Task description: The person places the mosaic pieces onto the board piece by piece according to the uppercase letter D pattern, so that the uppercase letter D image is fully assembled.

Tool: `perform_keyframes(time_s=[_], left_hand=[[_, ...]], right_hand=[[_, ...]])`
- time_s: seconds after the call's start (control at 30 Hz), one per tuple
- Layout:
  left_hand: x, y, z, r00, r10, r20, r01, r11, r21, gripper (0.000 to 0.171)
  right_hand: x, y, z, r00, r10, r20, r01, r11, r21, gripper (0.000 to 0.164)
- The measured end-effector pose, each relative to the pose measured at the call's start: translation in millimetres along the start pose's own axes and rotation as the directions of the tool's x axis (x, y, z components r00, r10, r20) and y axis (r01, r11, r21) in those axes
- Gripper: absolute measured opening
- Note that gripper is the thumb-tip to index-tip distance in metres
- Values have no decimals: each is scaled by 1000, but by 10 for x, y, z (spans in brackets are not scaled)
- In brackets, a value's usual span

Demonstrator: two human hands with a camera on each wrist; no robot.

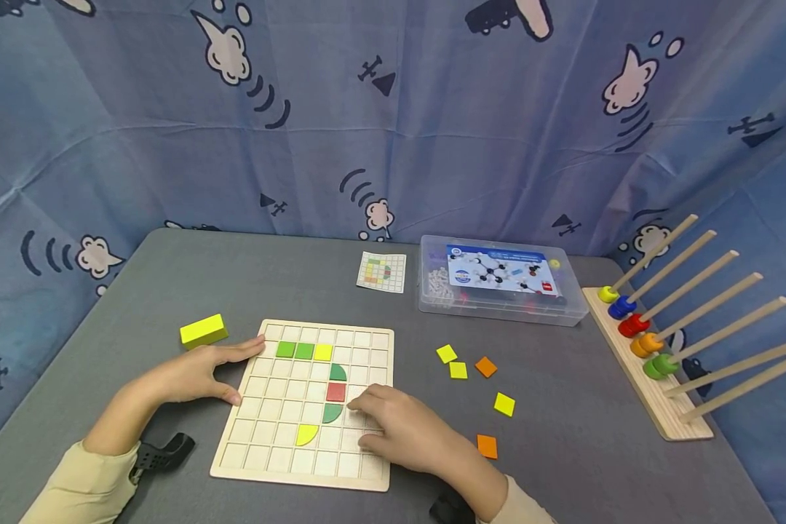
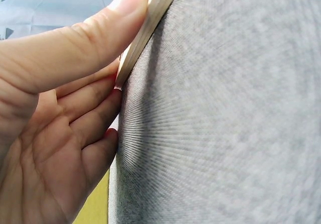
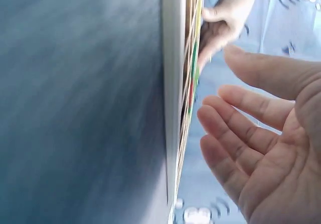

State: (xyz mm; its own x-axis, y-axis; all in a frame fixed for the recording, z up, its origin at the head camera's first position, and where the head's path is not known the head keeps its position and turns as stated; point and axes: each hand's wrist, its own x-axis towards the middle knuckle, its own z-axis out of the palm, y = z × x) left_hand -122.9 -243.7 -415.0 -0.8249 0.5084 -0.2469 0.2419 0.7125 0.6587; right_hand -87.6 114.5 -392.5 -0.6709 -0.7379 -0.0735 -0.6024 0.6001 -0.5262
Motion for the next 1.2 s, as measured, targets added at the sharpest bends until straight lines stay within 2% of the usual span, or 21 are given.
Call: perform_keyframes(time_s=[0.23,0.43,0.67,0.83,0.97,1.2], left_hand=[[-2,-5,6,1000,-5,7,5,1000,-5,91],[-10,-13,8,1000,3,2,-3,1000,-1,90],[-9,-22,14,1000,5,3,-5,1000,8,91],[-10,-11,10,1000,6,1,-6,1000,8,91],[-7,-9,8,1000,6,2,-6,1000,9,90],[-1,-3,9,1000,13,-5,-13,1000,16,91]], right_hand=[[-436,244,-136,985,166,-53,-166,986,7,43],[-743,422,-261,943,333,-2,-333,943,25,46],[-1073,653,-334,916,399,26,-400,916,25,49],[-1177,774,-326,891,450,52,-453,888,78,50],[-1189,818,-300,874,484,44,-486,869,98,44],[-1162,798,-255,878,478,-23,-478,878,2,26]])
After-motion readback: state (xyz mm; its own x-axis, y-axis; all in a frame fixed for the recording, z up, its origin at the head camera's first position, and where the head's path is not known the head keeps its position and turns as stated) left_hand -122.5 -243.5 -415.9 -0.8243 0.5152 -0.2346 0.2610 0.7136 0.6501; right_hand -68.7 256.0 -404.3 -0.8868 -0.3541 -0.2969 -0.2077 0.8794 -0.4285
